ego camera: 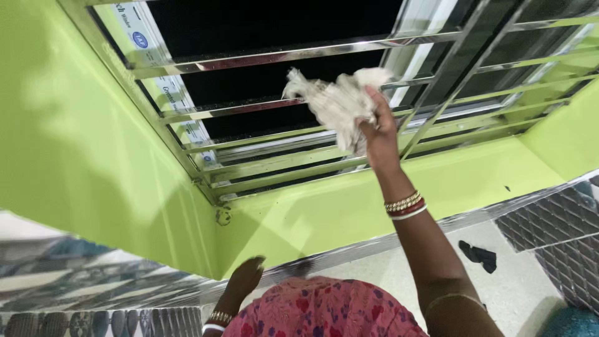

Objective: The person wipes the metal bars of a window grille using a cloth, reaching between and around the bars to clean the surfaces.

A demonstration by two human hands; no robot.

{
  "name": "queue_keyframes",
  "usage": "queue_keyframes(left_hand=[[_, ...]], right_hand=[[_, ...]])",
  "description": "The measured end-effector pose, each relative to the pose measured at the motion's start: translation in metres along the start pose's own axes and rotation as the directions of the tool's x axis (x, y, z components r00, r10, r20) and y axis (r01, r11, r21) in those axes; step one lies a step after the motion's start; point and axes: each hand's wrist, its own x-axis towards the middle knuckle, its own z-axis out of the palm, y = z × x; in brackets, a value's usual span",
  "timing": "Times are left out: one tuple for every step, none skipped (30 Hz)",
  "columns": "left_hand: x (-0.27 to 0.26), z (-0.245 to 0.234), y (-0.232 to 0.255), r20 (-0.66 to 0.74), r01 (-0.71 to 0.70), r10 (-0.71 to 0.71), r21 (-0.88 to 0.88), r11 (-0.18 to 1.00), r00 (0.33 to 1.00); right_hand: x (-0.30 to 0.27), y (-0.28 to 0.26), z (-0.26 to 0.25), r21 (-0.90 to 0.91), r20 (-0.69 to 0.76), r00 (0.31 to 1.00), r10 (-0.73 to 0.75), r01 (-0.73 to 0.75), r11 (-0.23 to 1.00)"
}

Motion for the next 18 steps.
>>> queue_keyframes(left_hand=[[0.017,-0.001,-0.001,-0.007,0.009,-0.009,-0.046,0.999,1.000],[0.031,-0.007,0.004,-0.014,0.018,-0.019,-0.092,0.996,1.000],[0.043,-0.014,0.012,-0.017,0.028,-0.030,-0.095,0.995,0.999],[0.053,-0.020,0.019,-0.018,0.024,-0.026,-0.111,0.993,0.999],[0.058,-0.025,0.026,-0.024,0.020,-0.024,-0.128,0.992,0.999],[0.059,-0.029,0.032,-0.031,0.031,-0.035,-0.131,0.991,0.999],[0.060,-0.031,0.037,-0.034,0.041,-0.046,-0.138,0.990,0.998],[0.064,-0.031,0.041,-0.036,0.051,-0.057,-0.144,0.988,0.998],[0.059,-0.030,0.039,-0.026,0.070,-0.075,-0.153,0.986,0.997],[0.054,-0.032,0.038,-0.016,0.093,-0.097,-0.158,0.983,0.995],[0.059,-0.040,0.036,-0.011,0.116,-0.119,-0.162,0.980,0.993],[0.063,-0.043,0.035,-0.004,0.145,-0.148,-0.165,0.976,0.989],[0.064,-0.037,0.032,-0.003,0.172,-0.174,-0.164,0.971,0.985],[0.064,-0.032,0.028,-0.005,0.205,-0.208,-0.161,0.965,0.978],[0.061,-0.027,0.027,-0.004,0.238,-0.242,-0.162,0.958,0.970],[0.060,-0.032,0.026,-0.012,0.266,-0.271,-0.162,0.950,0.962],[0.061,-0.037,0.028,-0.021,0.290,-0.297,-0.159,0.944,0.955],[0.068,-0.045,0.031,-0.056,0.302,-0.314,-0.155,0.941,0.948]], right_hand=[[0.015,0.007,-0.004,-0.016,-0.076,0.997,0.030,-0.032,0.999],[0.028,0.016,-0.008,-0.031,-0.152,0.987,0.059,-0.065,0.997],[0.041,0.026,-0.010,-0.028,-0.142,0.988,0.065,-0.070,0.997],[0.051,0.036,-0.011,-0.191,-0.108,0.992,-0.064,0.042,0.981],[0.060,0.046,-0.012,-0.342,-0.049,0.981,-0.188,0.161,0.926],[0.068,0.055,-0.012,-0.336,-0.037,0.982,-0.185,0.163,0.928],[0.075,0.062,-0.011,-0.586,0.096,0.986,-0.139,0.169,0.792],[0.081,0.066,-0.011,-0.782,0.212,0.976,-0.059,0.205,0.588],[0.082,0.069,-0.012,-0.778,0.222,0.974,-0.049,0.207,0.594],[0.081,0.068,-0.014,-0.836,0.281,0.958,-0.063,0.276,0.474],[0.086,0.063,-0.016,-0.873,0.343,0.936,-0.082,0.350,0.341],[0.089,0.055,-0.019,-0.867,0.354,0.931,-0.085,0.361,0.344],[0.091,0.046,-0.023,-0.906,0.363,0.931,-0.037,0.362,0.221],[0.096,0.040,-0.026,-0.928,0.364,0.931,0.009,0.362,0.093],[0.100,0.036,-0.029,-0.922,0.377,0.926,0.013,0.374,0.097],[0.105,0.036,-0.033,-0.916,0.402,0.915,-0.031,0.402,-0.014],[0.107,0.037,-0.038,-0.899,0.430,0.900,-0.072,0.419,-0.129],[0.110,0.042,-0.041,-0.894,0.439,0.896,-0.065,0.429,-0.127]])
